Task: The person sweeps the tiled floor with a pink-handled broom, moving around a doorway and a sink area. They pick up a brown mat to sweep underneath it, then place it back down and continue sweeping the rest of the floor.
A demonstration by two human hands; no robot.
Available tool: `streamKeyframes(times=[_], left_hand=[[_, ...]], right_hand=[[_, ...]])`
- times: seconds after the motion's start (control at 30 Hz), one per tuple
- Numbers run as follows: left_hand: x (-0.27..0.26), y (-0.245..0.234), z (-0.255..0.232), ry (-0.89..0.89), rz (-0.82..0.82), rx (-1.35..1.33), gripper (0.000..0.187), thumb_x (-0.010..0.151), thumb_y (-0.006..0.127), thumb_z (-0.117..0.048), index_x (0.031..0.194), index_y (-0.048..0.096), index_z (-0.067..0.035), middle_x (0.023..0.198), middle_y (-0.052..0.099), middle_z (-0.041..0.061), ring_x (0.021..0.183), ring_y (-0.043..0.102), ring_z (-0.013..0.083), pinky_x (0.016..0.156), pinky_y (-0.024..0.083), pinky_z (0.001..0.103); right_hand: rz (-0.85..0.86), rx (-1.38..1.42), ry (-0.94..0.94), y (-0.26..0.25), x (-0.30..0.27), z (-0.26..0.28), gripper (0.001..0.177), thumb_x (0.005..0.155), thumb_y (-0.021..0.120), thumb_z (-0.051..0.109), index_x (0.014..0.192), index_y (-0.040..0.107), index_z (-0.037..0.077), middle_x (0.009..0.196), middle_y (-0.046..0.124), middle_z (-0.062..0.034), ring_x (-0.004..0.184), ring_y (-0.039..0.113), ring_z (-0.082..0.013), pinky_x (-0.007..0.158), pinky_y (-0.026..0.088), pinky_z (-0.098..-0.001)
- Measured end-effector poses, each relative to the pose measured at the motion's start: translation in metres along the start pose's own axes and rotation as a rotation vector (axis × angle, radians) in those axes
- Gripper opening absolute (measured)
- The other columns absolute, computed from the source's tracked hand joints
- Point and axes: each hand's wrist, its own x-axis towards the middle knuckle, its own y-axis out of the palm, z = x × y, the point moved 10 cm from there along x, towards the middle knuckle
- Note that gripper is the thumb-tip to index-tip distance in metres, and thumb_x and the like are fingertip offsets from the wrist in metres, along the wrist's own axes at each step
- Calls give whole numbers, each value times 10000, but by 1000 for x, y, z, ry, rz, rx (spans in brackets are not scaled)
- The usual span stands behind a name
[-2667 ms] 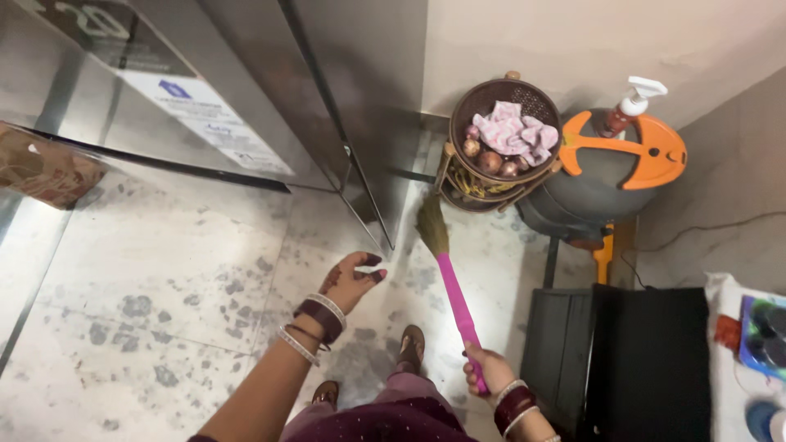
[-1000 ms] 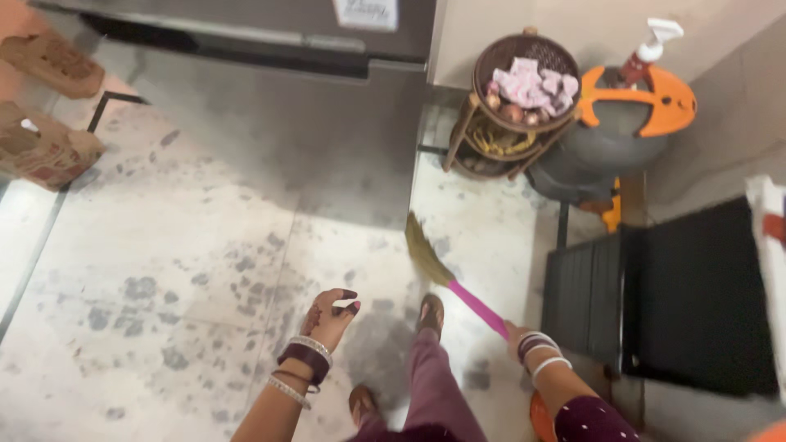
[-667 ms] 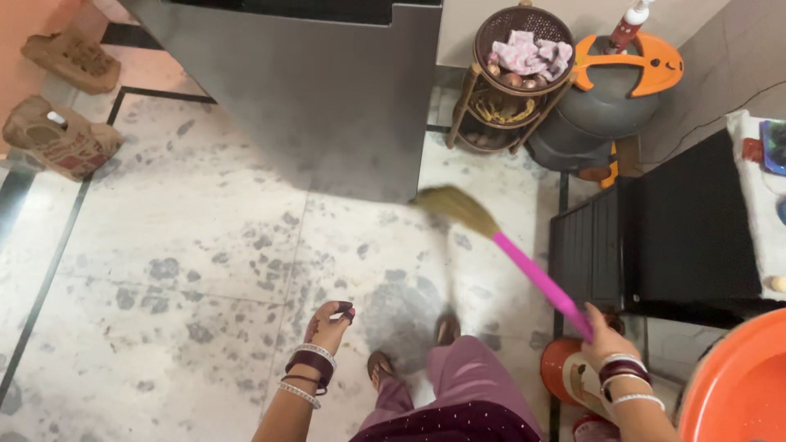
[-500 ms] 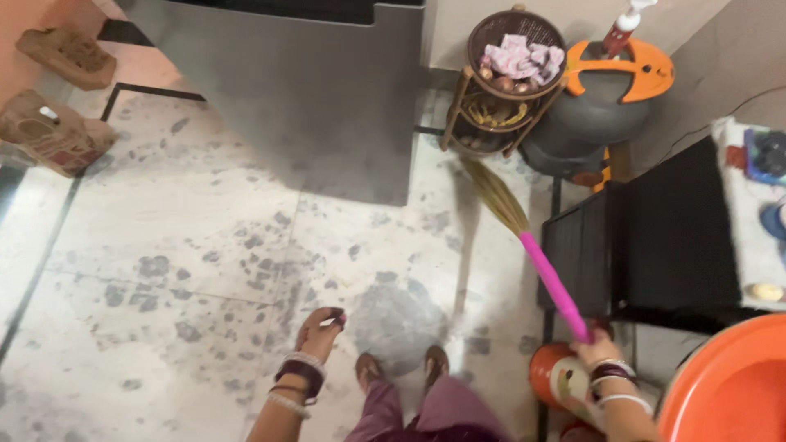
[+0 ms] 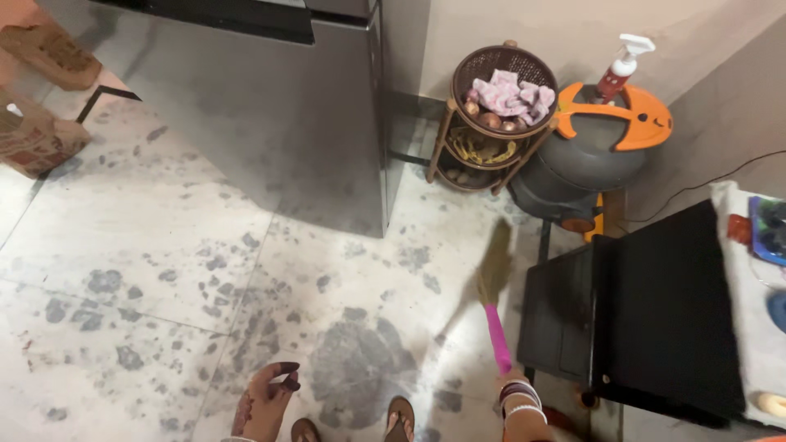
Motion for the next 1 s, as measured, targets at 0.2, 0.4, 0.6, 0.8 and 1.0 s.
streamKeyframes(times=[0.2, 0.4, 0.6, 0.8, 1.0], left_hand=[[16, 24, 12, 264, -13, -262, 318, 840, 648, -31, 1149, 708, -82, 1046, 787, 42, 853, 793, 137, 768, 575, 294], [18, 35, 33, 39, 82, -94, 289, 911, 685, -86, 1193, 738, -121, 948, 791, 97, 861, 805, 153, 818, 557, 267], [1, 15, 50, 212, 113, -236, 341, 857, 653, -18, 1181, 723, -99, 1064, 788, 71, 876, 739, 162, 764, 543, 285], [-5, -37, 99, 227, 65, -231, 288, 871, 678, -40, 1156, 699, -80, 1119, 728, 42, 878, 765, 149, 803, 570, 285], [-18, -95, 139, 101, 86, -188, 247, 905, 711, -137, 1149, 705, -101, 1070, 750, 31, 890, 738, 154, 746, 534, 307]], right_hand=[[-154, -190, -136, -4, 15, 36, 438, 989, 603, 349, 1340, 629, 89, 1323, 675, -208, 1235, 658, -390, 1057, 542, -477], [5, -284, -232, 88, -32, 43, 399, 984, 592, 333, 1312, 629, 109, 1283, 686, -205, 1215, 655, -391, 1049, 537, -478], [183, -184, -339, 225, -122, 59, 405, 976, 600, 333, 1318, 598, 117, 1260, 683, -210, 1204, 646, -394, 1056, 521, -476], [106, -230, -414, 271, -209, 119, 416, 967, 607, 333, 1325, 568, 125, 1237, 679, -215, 1193, 638, -398, 1062, 505, -474], [-117, -173, -412, 302, -255, 130, 625, 875, 661, 320, 1443, 483, 130, 1262, 668, -196, 1187, 650, -367, 1037, 510, -458]])
